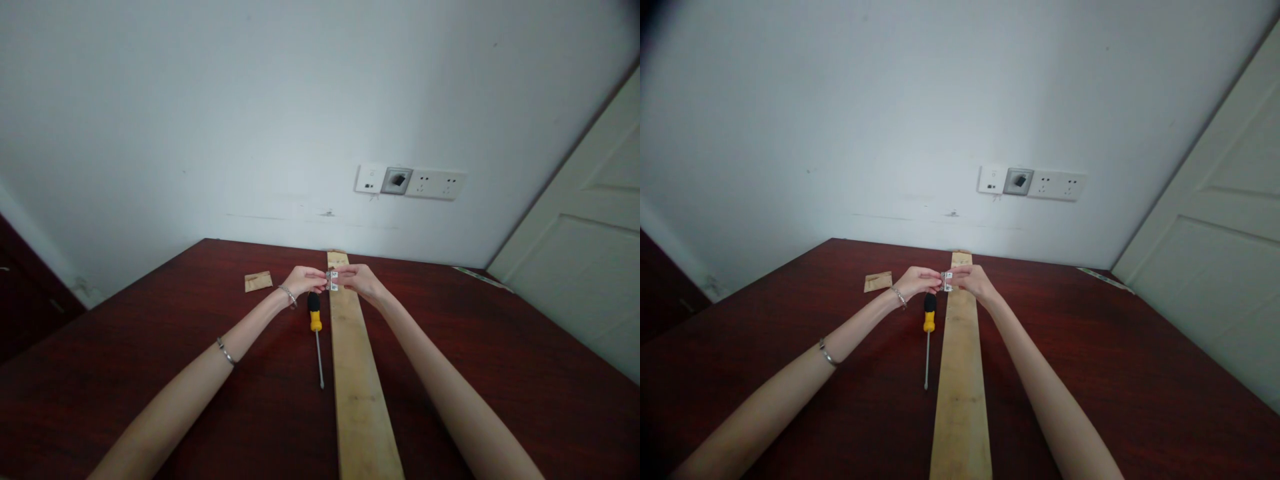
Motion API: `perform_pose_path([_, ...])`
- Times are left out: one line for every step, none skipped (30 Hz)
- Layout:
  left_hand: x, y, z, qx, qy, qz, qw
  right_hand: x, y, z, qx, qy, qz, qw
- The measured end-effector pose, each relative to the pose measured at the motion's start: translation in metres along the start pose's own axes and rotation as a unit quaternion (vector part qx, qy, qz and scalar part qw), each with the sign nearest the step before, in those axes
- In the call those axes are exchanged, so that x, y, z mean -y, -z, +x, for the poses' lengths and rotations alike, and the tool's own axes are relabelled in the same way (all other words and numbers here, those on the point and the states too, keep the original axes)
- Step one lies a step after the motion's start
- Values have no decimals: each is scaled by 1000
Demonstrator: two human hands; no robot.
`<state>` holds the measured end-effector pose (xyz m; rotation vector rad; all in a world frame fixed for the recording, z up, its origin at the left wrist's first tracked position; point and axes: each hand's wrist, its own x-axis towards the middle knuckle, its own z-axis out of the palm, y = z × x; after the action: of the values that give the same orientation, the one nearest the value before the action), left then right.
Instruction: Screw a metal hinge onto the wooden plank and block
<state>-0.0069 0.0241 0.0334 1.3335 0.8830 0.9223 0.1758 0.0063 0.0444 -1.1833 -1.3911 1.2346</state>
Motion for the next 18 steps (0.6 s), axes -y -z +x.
perform_pose_path([1, 1, 0, 3, 2, 0, 1000, 0, -1, -1, 1, -1, 5, 1000])
perform_pose_path([1, 2, 1, 8, 3, 1, 1000, -1, -2, -1, -1, -2, 10, 1000])
perform_pose_path([2, 3, 1, 12, 3, 4, 1000, -1, -2, -2, -6, -1, 12, 1000])
perform_pose_path([2, 4, 1, 16, 1, 8, 1000, -2, -2, -3, -12, 1, 11, 1000])
perform_pose_path([1, 6, 1, 18, -2, 14, 1000, -3, -1, -3, -17, 3, 8, 1000])
perform_pose_path([1, 7, 1, 20, -5, 22, 1000, -4, 1, -4, -23, 7, 2, 1000])
perform_pose_path([0, 8, 2, 20, -8, 29, 999, -5, 3, -4, -31, 11, -6, 999])
perform_pose_path([0, 9, 2, 18, -10, 35, 999, -7, 6, -4, -39, 17, -15, 999])
perform_pose_path([0, 10, 2, 15, -13, 40, 999, -9, 9, -4, -46, 22, -25, 998])
perform_pose_path([-1, 11, 3, 11, -15, 42, 999, -11, 11, -4, -53, 28, -35, 998])
perform_pose_path([-1, 12, 3, 8, -16, 43, 999, -13, 14, -3, -60, 35, -43, 997])
perform_pose_path([0, 12, 3, 3, -16, 43, 999, -16, 16, -3, -66, 44, -50, 996])
perform_pose_path([0, 12, 4, 0, -16, 42, 999, -18, 18, -2, -72, 55, -60, 994])
perform_pose_path([1, 13, 4, -4, -15, 42, 999, -21, 20, -3, -81, 71, -74, 991])
perform_pose_path([1, 13, 4, -7, -14, 41, 999, -24, 21, -3, -91, 93, -96, 987])
perform_pose_path([1, 14, 5, -9, -12, 41, 999, -28, 22, -5, -101, 118, -129, 980])
perform_pose_path([2, 14, 5, -11, -10, 41, 999, -31, 23, -7, -107, 146, -172, 968])
perform_pose_path([2, 15, 5, -12, -9, 41, 999, -34, 23, -11, -110, 176, -220, 953])
